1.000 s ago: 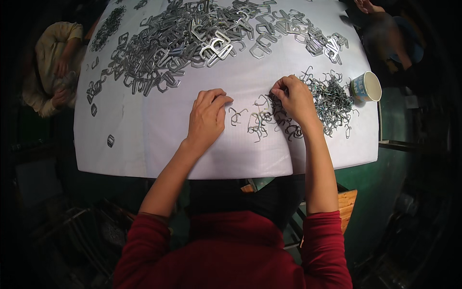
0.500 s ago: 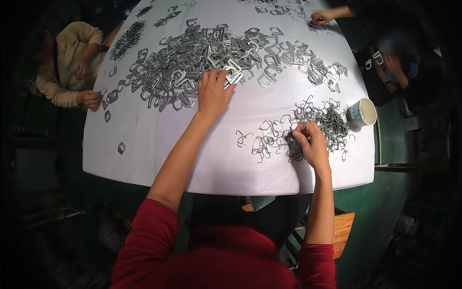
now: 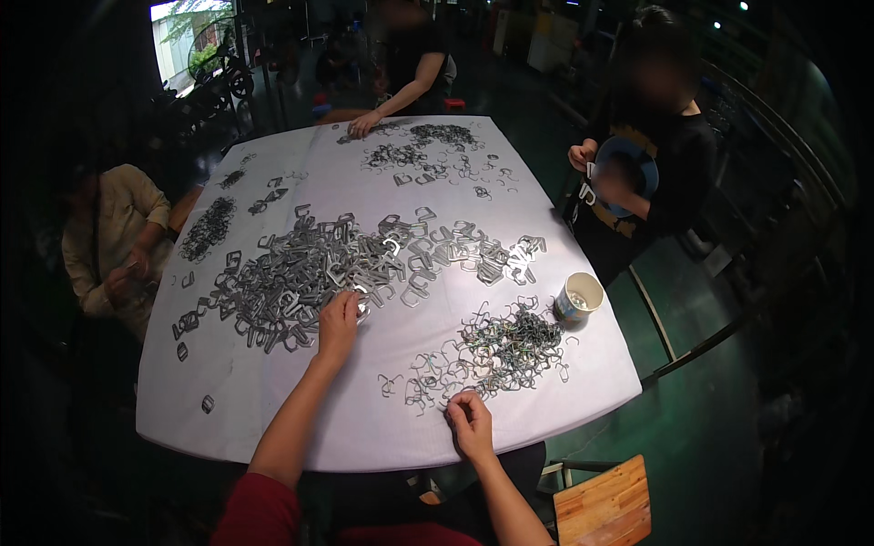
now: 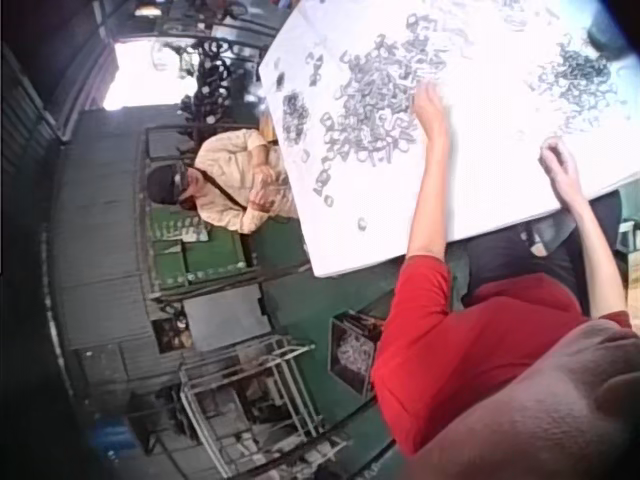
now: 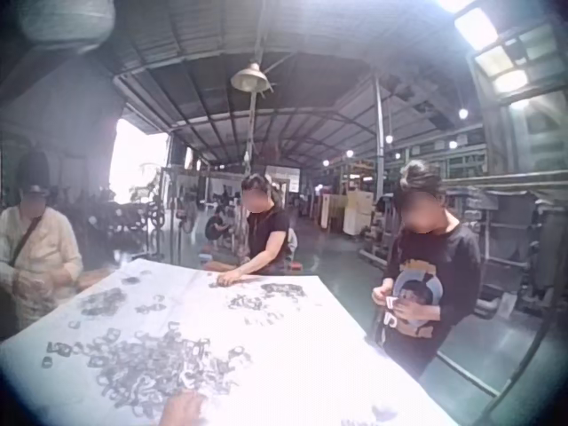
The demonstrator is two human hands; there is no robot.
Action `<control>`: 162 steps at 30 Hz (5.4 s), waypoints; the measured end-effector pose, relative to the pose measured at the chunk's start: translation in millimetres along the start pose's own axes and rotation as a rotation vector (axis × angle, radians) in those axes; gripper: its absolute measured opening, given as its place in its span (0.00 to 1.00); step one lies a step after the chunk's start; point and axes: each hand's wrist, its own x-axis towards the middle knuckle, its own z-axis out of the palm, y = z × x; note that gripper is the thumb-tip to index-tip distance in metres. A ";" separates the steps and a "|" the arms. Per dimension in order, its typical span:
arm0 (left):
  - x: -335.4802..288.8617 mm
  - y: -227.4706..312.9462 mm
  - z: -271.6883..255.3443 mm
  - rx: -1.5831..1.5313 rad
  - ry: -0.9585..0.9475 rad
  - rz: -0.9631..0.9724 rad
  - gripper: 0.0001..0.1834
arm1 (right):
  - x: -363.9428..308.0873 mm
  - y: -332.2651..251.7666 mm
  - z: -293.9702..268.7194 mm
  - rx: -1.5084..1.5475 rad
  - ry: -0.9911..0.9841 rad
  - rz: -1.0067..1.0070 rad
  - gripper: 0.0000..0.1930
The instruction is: The person takes metal hooks from a table and hangs them onto a rack.
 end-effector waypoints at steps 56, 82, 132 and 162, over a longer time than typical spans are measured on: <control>-125.5 91.0 -59.9 -0.624 -0.312 -0.497 0.08 | 1.0 -96.0 56.1 0.299 -0.108 0.328 0.08; 5.1 -25.0 -9.1 0.552 -0.249 0.195 0.23 | -5.0 -110.3 34.4 0.086 0.120 -0.027 0.03; -85.3 87.2 -66.0 -0.721 0.005 -0.268 0.06 | 63.9 -141.6 87.1 0.263 -0.156 0.114 0.09; 45.9 -26.9 -58.9 0.247 -0.287 0.180 0.08 | 35.7 -145.0 72.8 0.202 0.113 -0.226 0.10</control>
